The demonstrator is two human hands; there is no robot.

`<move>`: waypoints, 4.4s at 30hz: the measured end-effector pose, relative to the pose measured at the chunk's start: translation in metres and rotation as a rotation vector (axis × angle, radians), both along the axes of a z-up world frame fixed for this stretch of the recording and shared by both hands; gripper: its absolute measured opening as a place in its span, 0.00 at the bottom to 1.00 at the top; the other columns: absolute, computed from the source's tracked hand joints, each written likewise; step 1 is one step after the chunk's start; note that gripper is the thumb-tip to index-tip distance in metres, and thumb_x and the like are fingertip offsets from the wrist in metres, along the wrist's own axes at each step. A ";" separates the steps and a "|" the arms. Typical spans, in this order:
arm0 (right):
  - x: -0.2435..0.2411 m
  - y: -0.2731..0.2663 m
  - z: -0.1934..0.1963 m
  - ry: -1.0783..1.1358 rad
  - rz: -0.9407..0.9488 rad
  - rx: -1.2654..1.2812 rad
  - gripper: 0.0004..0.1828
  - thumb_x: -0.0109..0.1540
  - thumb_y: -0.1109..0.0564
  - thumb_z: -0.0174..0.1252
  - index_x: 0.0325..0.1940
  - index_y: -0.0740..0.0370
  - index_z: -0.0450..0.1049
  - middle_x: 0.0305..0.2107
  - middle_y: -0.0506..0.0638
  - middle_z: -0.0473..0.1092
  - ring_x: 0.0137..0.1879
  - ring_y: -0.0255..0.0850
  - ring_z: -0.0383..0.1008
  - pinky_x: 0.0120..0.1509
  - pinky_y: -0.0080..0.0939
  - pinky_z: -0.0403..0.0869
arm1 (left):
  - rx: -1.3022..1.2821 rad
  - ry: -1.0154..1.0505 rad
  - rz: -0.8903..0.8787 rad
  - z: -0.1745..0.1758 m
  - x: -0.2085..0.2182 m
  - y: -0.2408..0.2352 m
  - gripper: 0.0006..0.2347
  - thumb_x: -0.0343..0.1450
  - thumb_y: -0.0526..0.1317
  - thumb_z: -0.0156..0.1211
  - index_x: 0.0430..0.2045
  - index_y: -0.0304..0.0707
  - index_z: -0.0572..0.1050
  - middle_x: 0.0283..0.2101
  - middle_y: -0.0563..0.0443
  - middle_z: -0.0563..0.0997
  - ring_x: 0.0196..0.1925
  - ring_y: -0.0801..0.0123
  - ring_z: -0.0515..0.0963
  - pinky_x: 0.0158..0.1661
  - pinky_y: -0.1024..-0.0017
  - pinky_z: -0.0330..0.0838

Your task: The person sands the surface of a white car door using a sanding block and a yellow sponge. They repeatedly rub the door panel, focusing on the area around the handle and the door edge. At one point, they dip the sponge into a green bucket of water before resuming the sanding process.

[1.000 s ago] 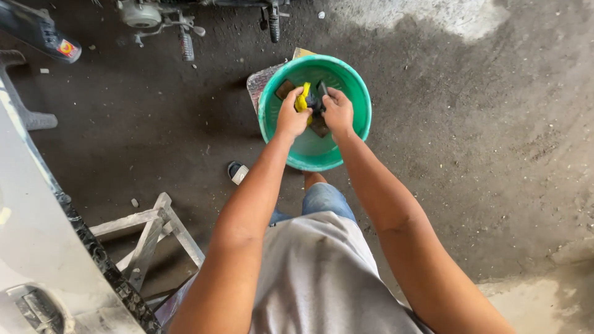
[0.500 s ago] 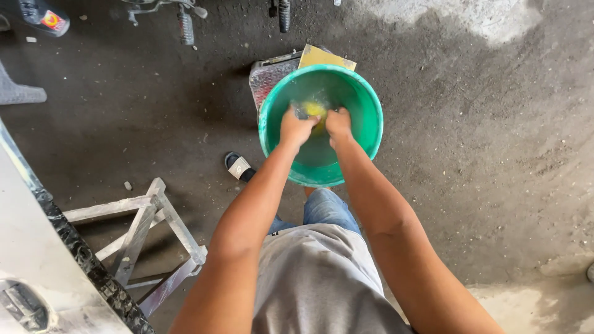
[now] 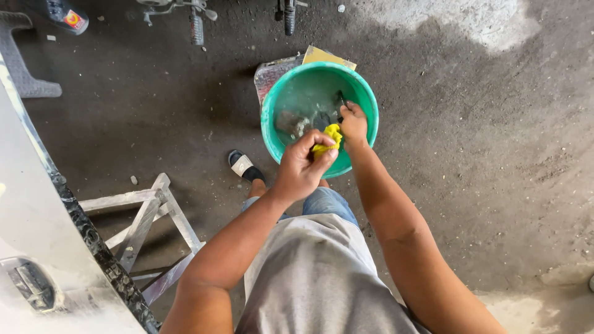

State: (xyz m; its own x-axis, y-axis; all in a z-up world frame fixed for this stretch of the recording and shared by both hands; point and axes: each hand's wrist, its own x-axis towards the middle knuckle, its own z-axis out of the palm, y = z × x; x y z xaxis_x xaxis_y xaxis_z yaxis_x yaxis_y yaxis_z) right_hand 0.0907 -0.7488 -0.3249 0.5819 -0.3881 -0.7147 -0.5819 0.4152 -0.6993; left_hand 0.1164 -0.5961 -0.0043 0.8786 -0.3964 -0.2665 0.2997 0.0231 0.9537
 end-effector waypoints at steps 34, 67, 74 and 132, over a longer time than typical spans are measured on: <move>0.001 0.002 0.045 0.023 0.158 -0.066 0.19 0.70 0.55 0.49 0.63 0.65 0.70 0.42 0.50 0.75 0.39 0.37 0.74 0.40 0.38 0.72 | 1.395 0.085 -0.680 -0.264 0.066 -0.019 0.18 0.71 0.44 0.56 0.54 0.44 0.79 0.63 0.42 0.78 0.67 0.55 0.75 0.74 0.51 0.50; 0.012 -0.015 0.127 -0.222 0.015 0.754 0.10 0.66 0.56 0.58 0.49 0.63 0.74 0.40 0.53 0.74 0.47 0.43 0.77 0.55 0.44 0.77 | 0.063 -0.166 0.040 -0.122 0.015 -0.008 0.04 0.77 0.36 0.60 0.40 0.33 0.77 0.42 0.52 0.78 0.45 0.71 0.79 0.46 0.71 0.74; 0.012 0.024 0.198 -0.296 0.179 0.016 0.14 0.59 0.67 0.65 0.48 0.65 0.74 0.39 0.51 0.74 0.44 0.39 0.75 0.48 0.39 0.77 | -0.353 0.536 0.446 -0.171 0.018 -0.012 0.17 0.73 0.51 0.59 0.51 0.44 0.74 0.44 0.57 0.78 0.45 0.74 0.78 0.41 0.73 0.75; 0.051 0.621 0.336 -1.115 1.343 -0.268 0.11 0.63 0.64 0.61 0.48 0.61 0.69 0.39 0.51 0.76 0.45 0.41 0.79 0.54 0.42 0.76 | 1.379 0.021 1.234 0.010 -0.144 0.566 0.28 0.67 0.45 0.68 0.63 0.44 0.68 0.65 0.44 0.66 0.65 0.50 0.66 0.60 0.51 0.63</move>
State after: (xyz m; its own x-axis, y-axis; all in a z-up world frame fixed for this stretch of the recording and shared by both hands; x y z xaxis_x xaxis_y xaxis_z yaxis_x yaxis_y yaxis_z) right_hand 0.1414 -0.1281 0.0110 0.6893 0.6948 0.2053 0.3639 -0.0871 -0.9273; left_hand -0.0280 -0.0298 0.0061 0.4580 0.8700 0.1823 0.7303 -0.4852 0.4809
